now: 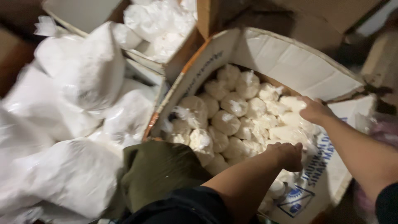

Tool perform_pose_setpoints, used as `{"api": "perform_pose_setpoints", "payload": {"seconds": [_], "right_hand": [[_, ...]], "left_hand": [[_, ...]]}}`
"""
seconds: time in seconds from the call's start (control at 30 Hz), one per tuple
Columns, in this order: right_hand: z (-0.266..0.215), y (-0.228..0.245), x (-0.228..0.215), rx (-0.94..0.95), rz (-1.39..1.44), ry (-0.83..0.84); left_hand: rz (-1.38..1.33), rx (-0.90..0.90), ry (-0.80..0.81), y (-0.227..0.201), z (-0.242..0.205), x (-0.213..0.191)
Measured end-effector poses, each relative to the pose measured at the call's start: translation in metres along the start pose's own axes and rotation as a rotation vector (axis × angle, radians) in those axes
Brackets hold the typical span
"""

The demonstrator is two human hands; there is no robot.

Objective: The person repeatedly picks small white pouches from a large cardboard box, briefly holds and turns them, then places them into a second cardboard box. The action is repeated continuously throughout the clip.

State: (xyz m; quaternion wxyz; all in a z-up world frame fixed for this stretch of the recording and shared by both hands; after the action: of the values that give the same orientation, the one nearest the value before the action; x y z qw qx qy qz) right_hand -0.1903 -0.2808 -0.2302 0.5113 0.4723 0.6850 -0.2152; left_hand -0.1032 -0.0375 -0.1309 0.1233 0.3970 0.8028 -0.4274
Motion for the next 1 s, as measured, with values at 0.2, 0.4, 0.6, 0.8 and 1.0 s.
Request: {"api": "perform_pose_setpoints", "payload": {"seconds": [0.2,0.4,0.6,0.8,1.0], "right_hand": [[0.005,-0.002,0.007,0.132,-0.102,0.061],[-0.011,0.008,0.011,0.032,-0.045,-0.135],[-0.045,0.014,0.021,-0.232,0.125,-0.312],[-0.090,0.054,0.036,-0.464,0.194,-0.564],[-0.109,0.106,0.007,-0.215,0.320,-0.401]], "left_hand": [[0.004,-0.009,-0.122,0.018,-0.025,-0.022],[0.028,0.034,-0.199,0.014,-0.056,-0.060],[-0.235,0.275,-0.488,0.014,-0.139,-0.102],[-0.331,0.354,-0.722,0.023,-0.225,-0.136],[-0.409,0.345,-0.832,0.035,-0.283,-0.154]]}}
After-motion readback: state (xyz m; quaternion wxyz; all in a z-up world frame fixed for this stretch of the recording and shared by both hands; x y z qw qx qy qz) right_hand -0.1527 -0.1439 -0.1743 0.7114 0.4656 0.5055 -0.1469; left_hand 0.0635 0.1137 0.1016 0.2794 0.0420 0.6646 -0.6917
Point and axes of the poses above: each hand's wrist, its own z-axis towards the middle knuckle, its own x-axis out of the palm, y = z × x, the point moved 2 cm from there along z, towards the middle knuckle, and after that the axes turned 4 degrees about -x, right-handed, at the moved point
